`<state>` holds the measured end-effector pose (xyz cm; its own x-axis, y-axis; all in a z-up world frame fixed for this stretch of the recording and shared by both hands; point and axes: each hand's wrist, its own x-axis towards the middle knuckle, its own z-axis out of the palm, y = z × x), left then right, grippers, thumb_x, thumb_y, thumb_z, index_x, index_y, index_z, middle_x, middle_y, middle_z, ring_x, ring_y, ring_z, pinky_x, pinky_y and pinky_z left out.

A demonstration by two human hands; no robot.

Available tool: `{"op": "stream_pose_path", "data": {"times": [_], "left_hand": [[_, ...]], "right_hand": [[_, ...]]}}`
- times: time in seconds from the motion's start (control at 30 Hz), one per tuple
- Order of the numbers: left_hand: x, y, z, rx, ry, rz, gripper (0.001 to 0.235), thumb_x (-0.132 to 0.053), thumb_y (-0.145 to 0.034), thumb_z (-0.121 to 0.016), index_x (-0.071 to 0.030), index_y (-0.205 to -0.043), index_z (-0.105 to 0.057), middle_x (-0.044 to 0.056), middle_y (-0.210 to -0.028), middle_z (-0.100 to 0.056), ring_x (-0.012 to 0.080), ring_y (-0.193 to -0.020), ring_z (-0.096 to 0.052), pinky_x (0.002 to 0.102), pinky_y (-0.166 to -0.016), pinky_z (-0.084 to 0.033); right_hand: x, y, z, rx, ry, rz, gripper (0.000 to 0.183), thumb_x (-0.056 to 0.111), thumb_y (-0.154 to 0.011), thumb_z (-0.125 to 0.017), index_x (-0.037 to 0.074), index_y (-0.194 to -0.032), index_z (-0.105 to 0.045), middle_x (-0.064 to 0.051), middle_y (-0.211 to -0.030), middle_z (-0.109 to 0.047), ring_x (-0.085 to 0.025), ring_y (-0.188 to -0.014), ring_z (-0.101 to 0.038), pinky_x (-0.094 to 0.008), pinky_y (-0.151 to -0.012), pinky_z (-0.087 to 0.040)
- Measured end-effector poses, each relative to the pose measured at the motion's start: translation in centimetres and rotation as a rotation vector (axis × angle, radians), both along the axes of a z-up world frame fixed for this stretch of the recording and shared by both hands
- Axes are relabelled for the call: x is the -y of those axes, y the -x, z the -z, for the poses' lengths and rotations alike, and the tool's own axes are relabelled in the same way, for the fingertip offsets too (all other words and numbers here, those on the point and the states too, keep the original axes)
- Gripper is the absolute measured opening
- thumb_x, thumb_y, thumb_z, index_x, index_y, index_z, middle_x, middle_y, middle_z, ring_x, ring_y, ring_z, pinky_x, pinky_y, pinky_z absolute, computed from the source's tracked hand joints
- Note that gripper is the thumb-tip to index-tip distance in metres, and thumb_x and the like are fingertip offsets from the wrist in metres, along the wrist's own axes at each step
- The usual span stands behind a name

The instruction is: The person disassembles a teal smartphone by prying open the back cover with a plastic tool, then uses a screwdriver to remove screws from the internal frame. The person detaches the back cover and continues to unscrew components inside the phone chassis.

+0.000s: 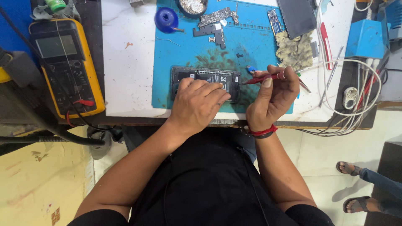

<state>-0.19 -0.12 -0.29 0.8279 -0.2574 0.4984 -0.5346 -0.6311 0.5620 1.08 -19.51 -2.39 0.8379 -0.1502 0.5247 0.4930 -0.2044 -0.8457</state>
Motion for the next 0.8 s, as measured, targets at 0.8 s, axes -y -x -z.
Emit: {"op": "stream_pose_path", "data": {"times": [0.8], "left_hand": [[-0.1,0.2,0.0,0.050,-0.021,0.003,0.015,-0.023,-0.095,-0.076,-0.010,-0.102,-0.076,0.005,-0.112,-0.074,0.0217,-0.096,-0.065,0.040,-0.088,-0.044]], "right_hand": [[-0.8,-0.6,0.1,0.060,-0.005,-0.029,0.031,-0.006,-0.111,-0.055,0.003,-0.141,-0.051,-0.015,-0.130,-0.061,-0.020,-0.105,-0.068,-0.031,-0.083,-0.065]]}}
